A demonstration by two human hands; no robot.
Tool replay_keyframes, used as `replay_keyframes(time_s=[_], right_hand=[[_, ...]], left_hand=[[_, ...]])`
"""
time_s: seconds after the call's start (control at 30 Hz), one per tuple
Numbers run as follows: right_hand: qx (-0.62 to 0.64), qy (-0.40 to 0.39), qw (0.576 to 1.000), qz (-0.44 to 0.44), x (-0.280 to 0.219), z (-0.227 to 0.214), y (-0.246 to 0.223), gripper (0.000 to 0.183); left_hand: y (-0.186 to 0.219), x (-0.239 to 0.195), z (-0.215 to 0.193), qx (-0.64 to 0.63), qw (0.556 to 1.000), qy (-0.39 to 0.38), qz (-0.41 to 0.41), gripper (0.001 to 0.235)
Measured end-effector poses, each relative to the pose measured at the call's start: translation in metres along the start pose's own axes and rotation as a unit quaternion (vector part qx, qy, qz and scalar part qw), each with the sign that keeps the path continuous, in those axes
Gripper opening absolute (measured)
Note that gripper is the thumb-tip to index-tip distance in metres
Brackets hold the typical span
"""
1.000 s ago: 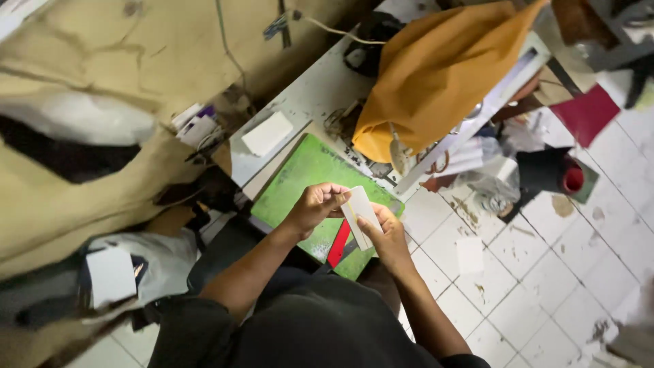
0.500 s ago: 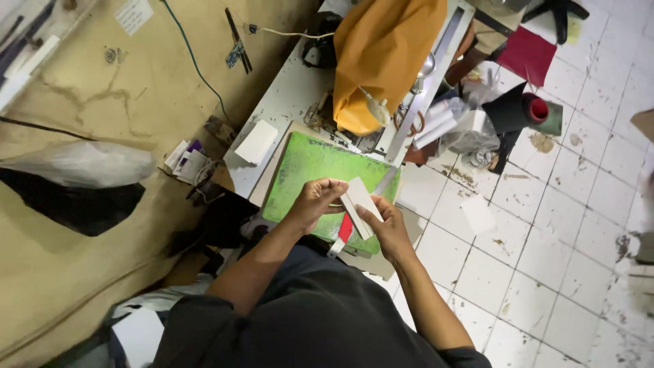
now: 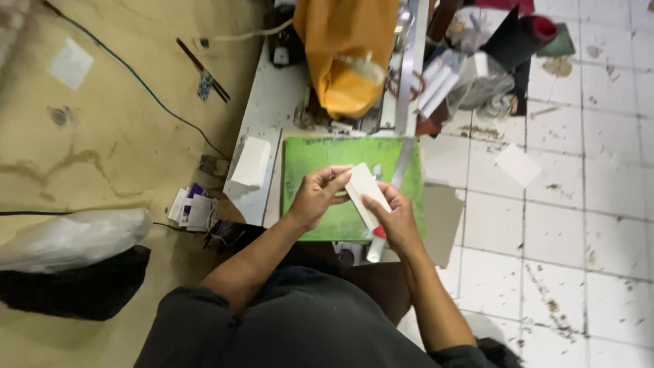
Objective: Trimming a stack of small white paper cards using a utility knife and a metal ruler on a cutting mat
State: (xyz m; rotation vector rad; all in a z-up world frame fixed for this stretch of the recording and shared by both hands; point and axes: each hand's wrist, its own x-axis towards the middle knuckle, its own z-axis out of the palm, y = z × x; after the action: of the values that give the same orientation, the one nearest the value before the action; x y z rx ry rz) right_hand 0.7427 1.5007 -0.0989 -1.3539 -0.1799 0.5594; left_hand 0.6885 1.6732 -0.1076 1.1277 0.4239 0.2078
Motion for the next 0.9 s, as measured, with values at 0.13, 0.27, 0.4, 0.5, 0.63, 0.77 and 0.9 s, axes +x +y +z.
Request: replay_keyframes(time_s=[0.13, 0.27, 0.4, 0.5, 0.63, 0.77, 0.9], right_hand=[[-0.019, 0.017, 1.0, -0.016, -0.016, 0.029, 0.047, 0.038], [-0.002, 0.024, 0.999, -0.03, -0.05, 0.062, 0.077, 0.037], [0.034, 0.017, 0.998, -0.044, -0.074, 0.078, 0.091, 0.036], [0.038, 0.014, 0.998, -0.055, -0.089, 0.097, 0.085, 0.038], [0.051, 0.009, 0.997, -0.064, -0.093, 0.105, 0.091, 0.039], [0.037, 0.012, 0.998, -0.039, -0.098, 0.115, 0.09, 0.036], [0.029, 0.024, 0.999, -0.008, -0.097, 0.134, 0.072, 0.034]], left_hand=[[-0.031, -0.015, -0.049, -0.013, 0.999, -0.021, 0.032, 0.031], [-0.041, -0.056, -0.09, -0.051, 0.994, -0.06, 0.075, 0.032], [-0.024, -0.089, -0.121, -0.055, 0.987, -0.11, 0.102, 0.027], [-0.016, -0.107, -0.134, -0.037, 0.984, -0.119, 0.127, 0.025], [-0.015, -0.109, -0.157, 0.009, 0.978, -0.136, 0.155, 0.026], [-0.012, -0.101, -0.173, 0.138, 0.951, -0.154, 0.229, 0.021], [-0.008, -0.084, -0.188, 0.288, 0.889, -0.148, 0.325, 0.015]])
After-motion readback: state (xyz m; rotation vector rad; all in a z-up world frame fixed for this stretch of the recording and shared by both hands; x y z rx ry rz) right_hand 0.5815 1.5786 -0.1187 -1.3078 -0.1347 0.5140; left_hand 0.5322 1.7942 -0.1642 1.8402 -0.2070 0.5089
